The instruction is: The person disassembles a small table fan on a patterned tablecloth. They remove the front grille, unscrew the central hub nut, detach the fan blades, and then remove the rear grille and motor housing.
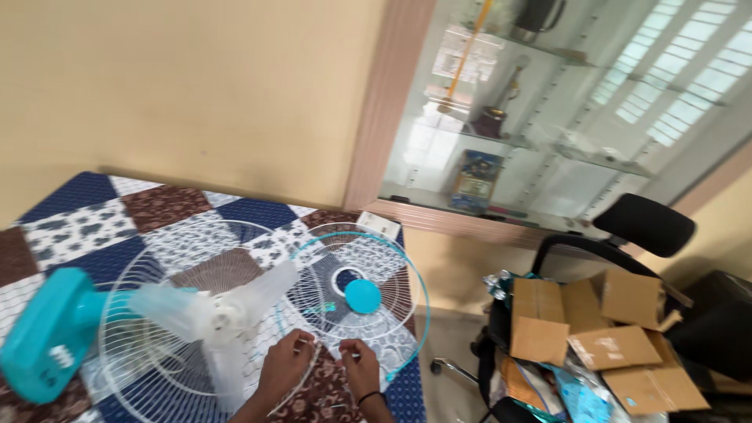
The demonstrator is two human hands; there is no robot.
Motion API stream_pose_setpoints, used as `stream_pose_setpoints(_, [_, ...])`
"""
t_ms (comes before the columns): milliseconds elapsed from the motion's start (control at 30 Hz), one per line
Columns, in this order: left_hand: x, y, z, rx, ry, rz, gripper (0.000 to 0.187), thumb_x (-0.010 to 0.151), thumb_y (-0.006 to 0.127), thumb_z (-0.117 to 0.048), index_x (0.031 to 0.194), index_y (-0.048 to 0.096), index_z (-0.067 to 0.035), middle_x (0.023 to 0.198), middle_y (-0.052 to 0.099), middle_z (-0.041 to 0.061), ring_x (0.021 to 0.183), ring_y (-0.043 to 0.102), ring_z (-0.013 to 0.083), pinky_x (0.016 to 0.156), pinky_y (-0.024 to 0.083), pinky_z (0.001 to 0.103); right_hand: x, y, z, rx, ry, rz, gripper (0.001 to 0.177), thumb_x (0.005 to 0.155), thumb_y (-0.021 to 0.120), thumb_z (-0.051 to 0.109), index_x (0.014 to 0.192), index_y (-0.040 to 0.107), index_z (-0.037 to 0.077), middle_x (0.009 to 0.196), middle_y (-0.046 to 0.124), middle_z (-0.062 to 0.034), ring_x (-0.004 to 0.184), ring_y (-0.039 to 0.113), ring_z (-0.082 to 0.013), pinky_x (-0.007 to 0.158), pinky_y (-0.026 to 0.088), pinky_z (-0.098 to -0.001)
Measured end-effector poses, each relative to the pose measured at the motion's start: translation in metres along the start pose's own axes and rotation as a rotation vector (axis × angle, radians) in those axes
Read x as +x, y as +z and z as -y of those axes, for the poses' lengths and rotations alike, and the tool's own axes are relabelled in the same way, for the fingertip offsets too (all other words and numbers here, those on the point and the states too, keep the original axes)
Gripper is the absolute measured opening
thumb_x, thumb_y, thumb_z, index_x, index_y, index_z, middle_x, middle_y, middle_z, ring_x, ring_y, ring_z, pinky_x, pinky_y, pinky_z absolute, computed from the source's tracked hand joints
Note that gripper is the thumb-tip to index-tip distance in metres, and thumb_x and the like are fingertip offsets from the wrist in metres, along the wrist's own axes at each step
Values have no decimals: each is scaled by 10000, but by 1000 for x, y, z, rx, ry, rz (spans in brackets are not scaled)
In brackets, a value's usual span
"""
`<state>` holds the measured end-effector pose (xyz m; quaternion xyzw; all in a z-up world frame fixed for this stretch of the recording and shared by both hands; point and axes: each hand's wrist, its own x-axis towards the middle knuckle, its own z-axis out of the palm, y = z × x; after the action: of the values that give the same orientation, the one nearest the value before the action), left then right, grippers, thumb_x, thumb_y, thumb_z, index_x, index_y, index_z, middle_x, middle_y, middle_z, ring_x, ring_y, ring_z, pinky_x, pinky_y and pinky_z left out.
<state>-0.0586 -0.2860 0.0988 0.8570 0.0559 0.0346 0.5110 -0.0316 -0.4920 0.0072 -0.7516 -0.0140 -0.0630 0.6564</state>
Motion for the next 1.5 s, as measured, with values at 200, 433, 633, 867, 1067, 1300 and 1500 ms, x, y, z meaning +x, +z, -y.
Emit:
stream_pose_setpoints(200, [7, -69, 1, -41, -27, -50, 214, 913, 606, -211, 1070, 720, -119, 875, 836, 49, 759, 817, 205, 716, 603, 356, -5, 32, 17, -27, 92, -32, 228, 896, 621, 38, 1100, 723, 39, 944, 767, -80, 769, 755, -141, 690, 600, -276])
stream_pose_setpoints(433, [0, -68, 2, 12, -57, -165, 237, 935, 593, -184, 1151, 679, -135, 933, 809, 67, 778, 775, 255, 741, 583, 396, -40, 17, -24, -79, 241, -99, 190, 905, 654, 81, 1077, 727, 45, 953, 794, -76, 727, 767, -155, 662, 602, -274])
stream_pose_setpoints(633, [-16, -34, 30, 231, 161, -373, 324, 842, 690, -136, 1165, 674, -121, 1258, 629, 133, 1208, 601, 367, 948, 509, 474, -80, -20, -55, -186, 333, -125, 215, 891, 673, 104, 1091, 737, 58, 901, 811, -69, 691, 751, -129, 638, 585, -276])
stream_pose_setpoints(867, [-29, -20, 60, 493, 313, -176, 398, 785, 692, -148, 1176, 675, -77, 1568, 387, 214, 1423, 372, 407, 1037, 449, 521, -104, -54, -56, -289, 451, -102, 199, 908, 682, 123, 1088, 739, 64, 874, 789, -66, 678, 756, -135, 651, 576, -274])
stream_pose_setpoints(1067, [-35, -22, 69, 635, 316, -17, 261, 774, 697, -142, 1032, 700, -107, 1705, 157, 223, 1537, 168, 430, 1107, 417, 533, -106, -52, -60, -263, 353, -81, 205, 902, 682, 132, 1089, 743, 75, 893, 779, -64, 676, 758, -138, 639, 600, -282])
stream_pose_setpoints(1300, [-33, -29, 64, 605, 263, 24, 260, 798, 700, -151, 1056, 702, -122, 1702, 200, 175, 1527, 210, 400, 1104, 435, 473, -112, -42, -71, -286, 318, -24, 227, 874, 681, 100, 1092, 738, 72, 893, 790, -58, 683, 768, -138, 644, 607, -271])
stream_pose_setpoints(1500, [-51, -31, 51, 314, 109, -110, 353, 874, 600, -72, 1210, 681, -141, 1596, 439, 108, 1326, 568, 319, 993, 538, 428, -124, -43, -67, -151, 342, 21, 245, 892, 682, 99, 1129, 706, 45, 911, 759, -59, 706, 750, -110, 651, 617, -275])
